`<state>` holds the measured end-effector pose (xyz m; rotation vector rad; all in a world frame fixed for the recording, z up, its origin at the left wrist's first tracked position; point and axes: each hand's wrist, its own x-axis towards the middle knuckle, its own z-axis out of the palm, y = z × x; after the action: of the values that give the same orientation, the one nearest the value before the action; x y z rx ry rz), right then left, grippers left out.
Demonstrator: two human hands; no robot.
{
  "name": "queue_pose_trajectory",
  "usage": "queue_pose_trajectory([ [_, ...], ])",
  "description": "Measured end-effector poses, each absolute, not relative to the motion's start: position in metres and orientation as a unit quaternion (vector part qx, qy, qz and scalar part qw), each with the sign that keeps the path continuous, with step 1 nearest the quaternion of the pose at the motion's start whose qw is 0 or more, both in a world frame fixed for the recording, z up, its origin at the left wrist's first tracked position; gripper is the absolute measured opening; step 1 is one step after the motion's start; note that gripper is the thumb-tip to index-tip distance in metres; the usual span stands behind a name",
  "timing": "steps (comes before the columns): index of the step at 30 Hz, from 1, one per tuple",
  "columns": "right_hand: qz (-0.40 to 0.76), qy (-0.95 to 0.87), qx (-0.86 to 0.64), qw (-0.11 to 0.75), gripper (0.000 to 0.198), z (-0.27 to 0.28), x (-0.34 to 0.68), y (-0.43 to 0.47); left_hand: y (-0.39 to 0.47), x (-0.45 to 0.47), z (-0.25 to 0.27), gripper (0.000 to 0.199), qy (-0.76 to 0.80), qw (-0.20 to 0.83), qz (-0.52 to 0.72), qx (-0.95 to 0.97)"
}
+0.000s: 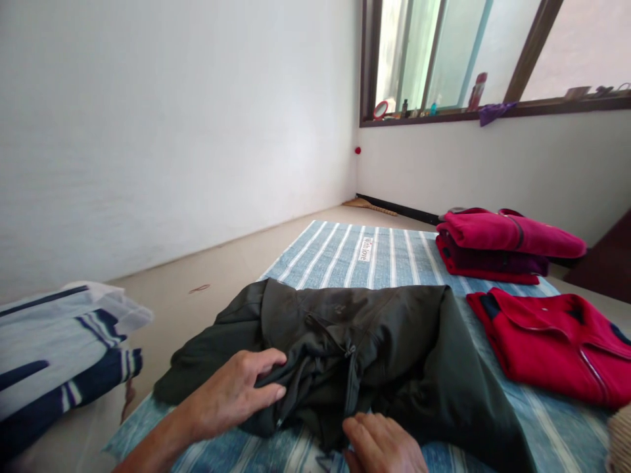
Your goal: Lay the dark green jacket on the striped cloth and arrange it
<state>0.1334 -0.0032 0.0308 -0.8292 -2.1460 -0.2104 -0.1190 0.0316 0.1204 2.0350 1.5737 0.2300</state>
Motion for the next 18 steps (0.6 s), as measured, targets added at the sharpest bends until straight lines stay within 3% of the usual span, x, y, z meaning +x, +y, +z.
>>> queue_pose_trajectory([
  [10, -0.031, -0.813, -0.356, 0.459, 0.022, 0.024, 0.132, 0.014, 0.012, -0.077, 0.112, 0.026, 0.534, 0.408, 0.076, 0.737],
  [18, -0.030, -0.801, -0.417, 0.429, 0.021, -0.018, 0.131, 0.024, 0.006, -0.069, 0.083, 0.040, 0.557, 0.445, 0.056, 0.699],
])
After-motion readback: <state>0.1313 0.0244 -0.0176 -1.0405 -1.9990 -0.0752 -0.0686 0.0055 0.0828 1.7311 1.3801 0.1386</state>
